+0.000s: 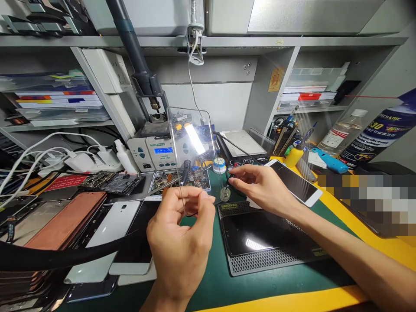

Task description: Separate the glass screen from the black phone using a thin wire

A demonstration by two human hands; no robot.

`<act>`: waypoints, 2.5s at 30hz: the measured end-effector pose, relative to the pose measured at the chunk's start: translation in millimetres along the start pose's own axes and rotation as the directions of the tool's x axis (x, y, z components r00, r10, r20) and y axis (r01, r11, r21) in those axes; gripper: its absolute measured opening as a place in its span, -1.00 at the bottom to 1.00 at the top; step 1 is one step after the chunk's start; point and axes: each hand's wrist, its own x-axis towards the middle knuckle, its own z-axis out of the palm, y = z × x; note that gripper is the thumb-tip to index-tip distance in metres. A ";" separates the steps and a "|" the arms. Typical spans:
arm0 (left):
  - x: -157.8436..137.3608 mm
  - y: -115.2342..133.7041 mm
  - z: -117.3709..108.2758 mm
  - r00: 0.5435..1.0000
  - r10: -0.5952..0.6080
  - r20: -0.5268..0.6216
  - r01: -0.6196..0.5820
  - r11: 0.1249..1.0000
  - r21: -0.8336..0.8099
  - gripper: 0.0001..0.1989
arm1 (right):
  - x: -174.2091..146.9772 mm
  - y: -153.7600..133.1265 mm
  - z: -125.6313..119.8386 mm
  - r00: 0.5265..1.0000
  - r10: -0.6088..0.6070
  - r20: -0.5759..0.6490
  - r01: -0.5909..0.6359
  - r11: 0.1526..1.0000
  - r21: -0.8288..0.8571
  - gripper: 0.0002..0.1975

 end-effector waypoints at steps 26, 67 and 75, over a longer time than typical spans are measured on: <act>-0.7 6.5 0.1 0.998 -0.052 -0.019 0.052 0.999 -0.007 -0.89 | -2.4 1.7 1.3 0.999 -0.038 -0.008 0.038 0.999 -0.002 -0.73; -4.0 -0.1 -1.5 0.999 0.012 -0.042 -0.008 0.995 0.095 -0.84 | -54.1 -31.0 -14.3 0.913 -0.300 -0.276 0.367 0.899 0.238 -0.74; -4.9 0.2 -1.1 0.999 0.014 -0.039 -0.010 0.996 0.094 -0.83 | -52.3 -29.1 -13.9 0.912 -0.297 -0.282 0.367 0.898 0.242 -0.74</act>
